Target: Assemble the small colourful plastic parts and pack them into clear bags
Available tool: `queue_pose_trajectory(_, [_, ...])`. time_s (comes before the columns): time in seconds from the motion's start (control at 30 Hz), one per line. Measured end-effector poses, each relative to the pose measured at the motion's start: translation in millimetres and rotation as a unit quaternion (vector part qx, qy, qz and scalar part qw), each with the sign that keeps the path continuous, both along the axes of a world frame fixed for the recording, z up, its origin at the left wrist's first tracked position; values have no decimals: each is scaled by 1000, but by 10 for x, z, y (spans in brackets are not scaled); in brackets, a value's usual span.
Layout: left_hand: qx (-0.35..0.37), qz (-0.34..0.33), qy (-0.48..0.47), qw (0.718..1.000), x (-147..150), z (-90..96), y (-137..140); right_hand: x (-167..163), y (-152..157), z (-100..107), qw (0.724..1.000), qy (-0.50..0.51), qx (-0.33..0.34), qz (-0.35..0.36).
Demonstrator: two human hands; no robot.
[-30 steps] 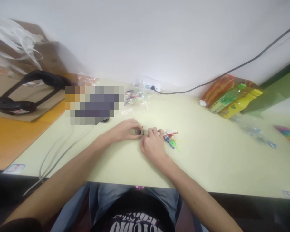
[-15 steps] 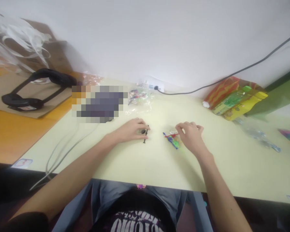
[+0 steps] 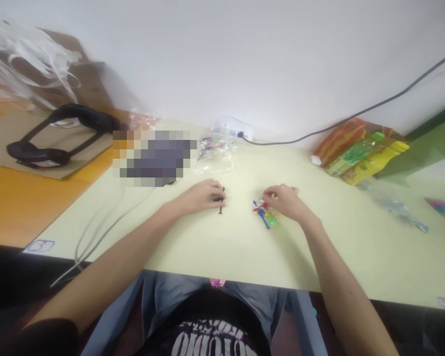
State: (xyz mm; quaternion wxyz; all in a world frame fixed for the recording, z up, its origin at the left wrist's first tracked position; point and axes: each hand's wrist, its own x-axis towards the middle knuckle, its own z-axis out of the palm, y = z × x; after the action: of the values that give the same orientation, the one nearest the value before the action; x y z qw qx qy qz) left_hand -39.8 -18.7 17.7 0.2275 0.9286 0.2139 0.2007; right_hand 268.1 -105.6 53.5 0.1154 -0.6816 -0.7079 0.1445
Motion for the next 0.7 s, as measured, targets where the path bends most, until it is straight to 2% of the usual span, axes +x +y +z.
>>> queue_pose_trajectory(0.2, [7, 8, -17, 1000, -18, 33, -2, -86, 106, -59, 999, 38, 0, -12])
queue_pose_trajectory(0.3, [25, 28, -53, 998, 5, 84, -42, -101, 144, -88, 998, 61, 29, -12])
queue_pose_trajectory(0.4, [39, 50, -99, 993, 50, 124, -105, -112, 178, -57, 989, 115, 85, -25])
queue_pose_trajectory(0.47, [44, 59, -122, 990, 91, 133, -149, -162, 193, -8, 978, 165, 130, -17])
queue_pose_trajectory(0.53, [40, 66, -141, 987, 142, 142, -181, -265, 198, 43, 961, 231, 152, 21])
queue_pose_trajectory(0.63, [32, 55, -150, 987, 232, 193, -184, -477, 189, 82, 926, 340, 143, 81])
queue_pose_trajectory(0.7, [37, 23, -144, 989, 295, 253, -156, -596, 178, 72, 906, 390, 140, 87])
